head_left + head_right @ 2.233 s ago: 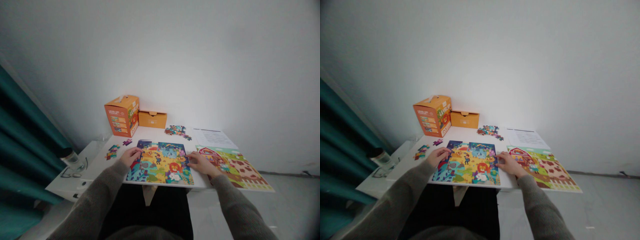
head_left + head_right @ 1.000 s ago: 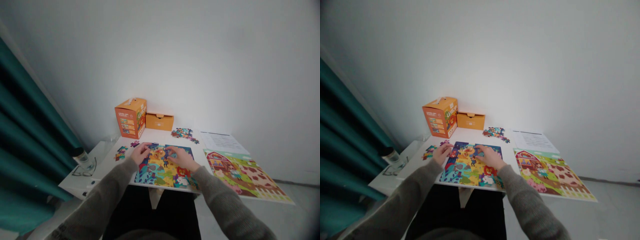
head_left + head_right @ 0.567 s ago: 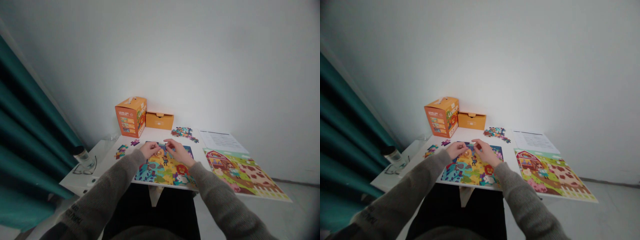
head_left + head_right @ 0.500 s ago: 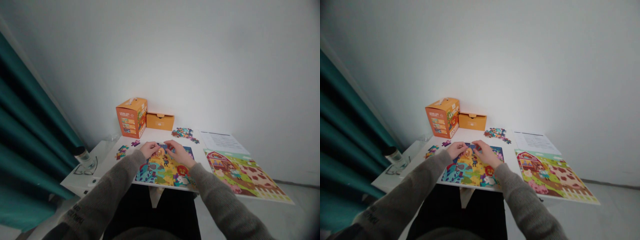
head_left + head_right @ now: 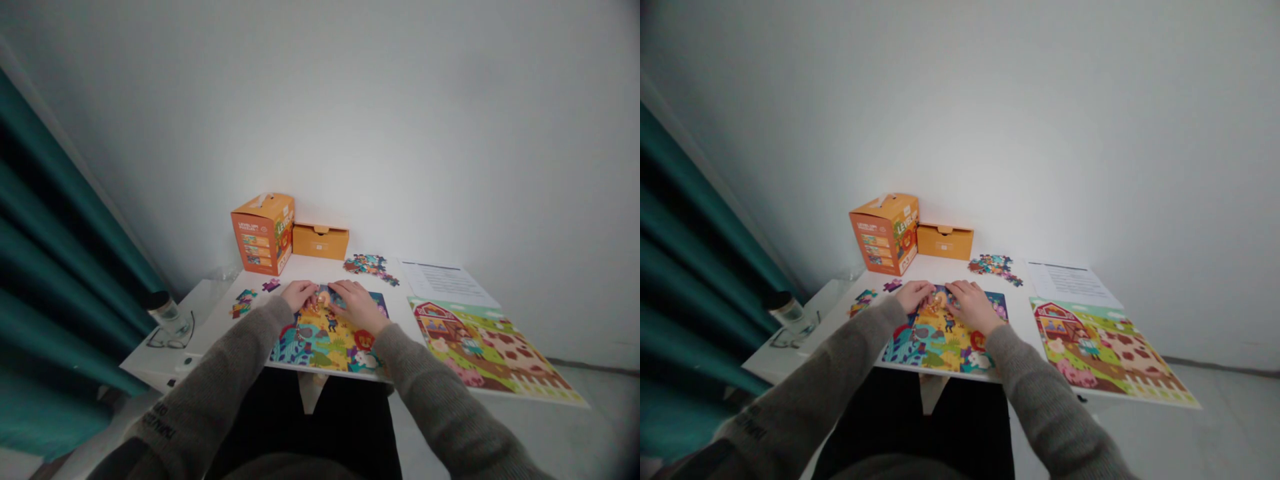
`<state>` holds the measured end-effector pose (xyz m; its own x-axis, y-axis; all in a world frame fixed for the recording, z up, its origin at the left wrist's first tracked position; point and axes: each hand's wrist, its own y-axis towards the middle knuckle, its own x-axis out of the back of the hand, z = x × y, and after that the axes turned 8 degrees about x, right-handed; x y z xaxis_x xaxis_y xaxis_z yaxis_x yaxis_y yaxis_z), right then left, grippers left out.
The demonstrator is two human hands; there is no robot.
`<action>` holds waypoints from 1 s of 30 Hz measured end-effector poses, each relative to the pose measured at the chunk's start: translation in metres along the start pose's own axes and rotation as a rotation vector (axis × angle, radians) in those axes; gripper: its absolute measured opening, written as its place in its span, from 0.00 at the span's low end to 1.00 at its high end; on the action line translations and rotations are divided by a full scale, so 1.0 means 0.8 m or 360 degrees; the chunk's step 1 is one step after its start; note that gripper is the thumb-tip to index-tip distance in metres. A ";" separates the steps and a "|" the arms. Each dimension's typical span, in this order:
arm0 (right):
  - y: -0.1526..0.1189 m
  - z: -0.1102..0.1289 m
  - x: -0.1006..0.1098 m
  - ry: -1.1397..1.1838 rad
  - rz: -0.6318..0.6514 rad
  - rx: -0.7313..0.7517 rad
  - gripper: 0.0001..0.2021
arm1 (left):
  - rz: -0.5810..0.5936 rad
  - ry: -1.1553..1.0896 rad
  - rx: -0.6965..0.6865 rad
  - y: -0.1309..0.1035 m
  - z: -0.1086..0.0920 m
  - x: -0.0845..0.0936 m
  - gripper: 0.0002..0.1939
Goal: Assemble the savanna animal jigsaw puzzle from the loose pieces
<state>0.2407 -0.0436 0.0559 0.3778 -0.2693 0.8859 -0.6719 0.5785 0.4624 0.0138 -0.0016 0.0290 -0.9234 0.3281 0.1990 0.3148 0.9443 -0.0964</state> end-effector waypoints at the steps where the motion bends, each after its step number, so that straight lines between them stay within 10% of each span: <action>1: -0.001 -0.006 -0.002 0.0006 0.0010 -0.0040 0.23 | -0.0097 0.0056 -0.0033 0.003 0.003 0.006 0.19; 5: 0.000 -0.037 -0.015 0.0100 0.0064 -0.0199 0.20 | -0.0486 0.0540 -0.0452 0.009 0.023 0.028 0.11; 9: 0.014 -0.057 -0.035 0.0217 0.0113 -0.0214 0.19 | -0.0380 0.1052 -0.0812 0.010 0.044 0.032 0.11; 30: 0.051 -0.085 -0.063 0.0246 0.0485 -0.0242 0.20 | -0.0308 0.1344 -0.0813 0.009 0.051 0.025 0.12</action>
<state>0.2373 0.0463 0.0274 0.2744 0.0460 0.9605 -0.6707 0.7249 0.1569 -0.0117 0.0104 -0.0073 -0.5729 -0.1078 0.8125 0.4154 0.8164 0.4012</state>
